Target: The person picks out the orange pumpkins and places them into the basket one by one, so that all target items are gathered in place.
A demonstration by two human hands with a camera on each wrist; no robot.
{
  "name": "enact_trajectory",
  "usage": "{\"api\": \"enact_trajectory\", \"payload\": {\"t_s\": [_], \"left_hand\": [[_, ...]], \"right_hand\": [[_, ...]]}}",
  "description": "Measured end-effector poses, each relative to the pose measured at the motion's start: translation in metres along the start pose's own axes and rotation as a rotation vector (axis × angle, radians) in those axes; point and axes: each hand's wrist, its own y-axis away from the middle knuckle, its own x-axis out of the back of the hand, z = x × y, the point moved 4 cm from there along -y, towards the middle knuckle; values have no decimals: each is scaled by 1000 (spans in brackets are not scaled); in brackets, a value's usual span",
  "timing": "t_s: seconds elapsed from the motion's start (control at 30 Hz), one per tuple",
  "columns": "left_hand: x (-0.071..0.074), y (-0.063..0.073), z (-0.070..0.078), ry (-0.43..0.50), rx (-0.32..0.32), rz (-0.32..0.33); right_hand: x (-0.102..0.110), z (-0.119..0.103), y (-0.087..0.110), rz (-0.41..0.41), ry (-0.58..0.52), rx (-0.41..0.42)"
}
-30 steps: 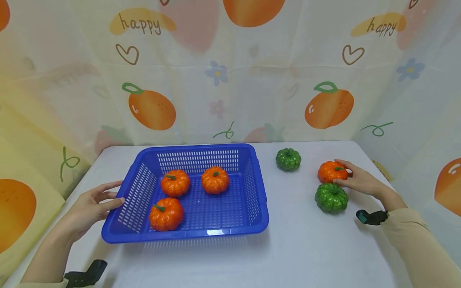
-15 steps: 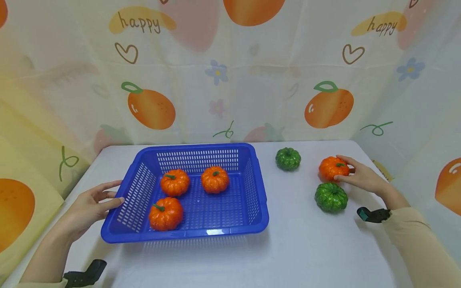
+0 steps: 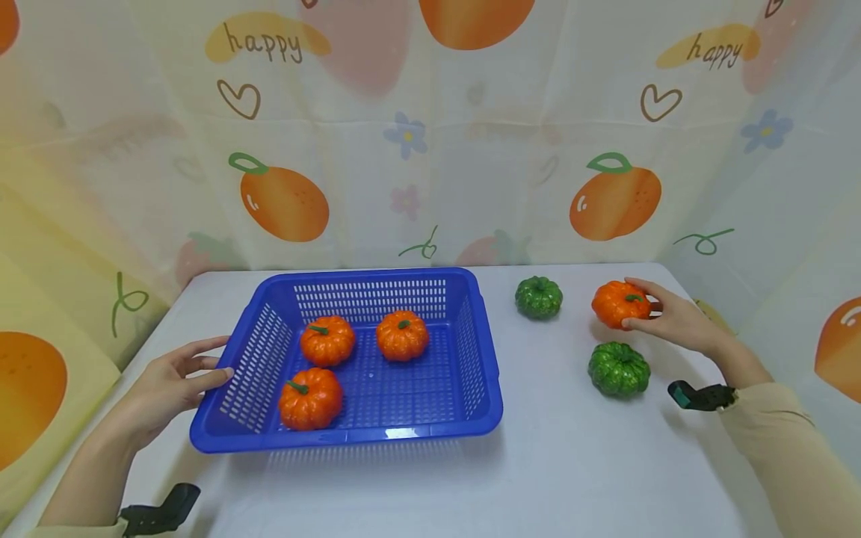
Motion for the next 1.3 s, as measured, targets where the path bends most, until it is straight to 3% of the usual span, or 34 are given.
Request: {"api": "enact_trajectory", "payload": {"t_s": [0.57,1.3], "left_hand": [[-1,0,-1,-13,11,-1],[-1,0,-1,-3,7,-2]], "right_hand": [[0,-35,-4,-12,9,90],[-6,-73,-11,-8,34,282]]}}
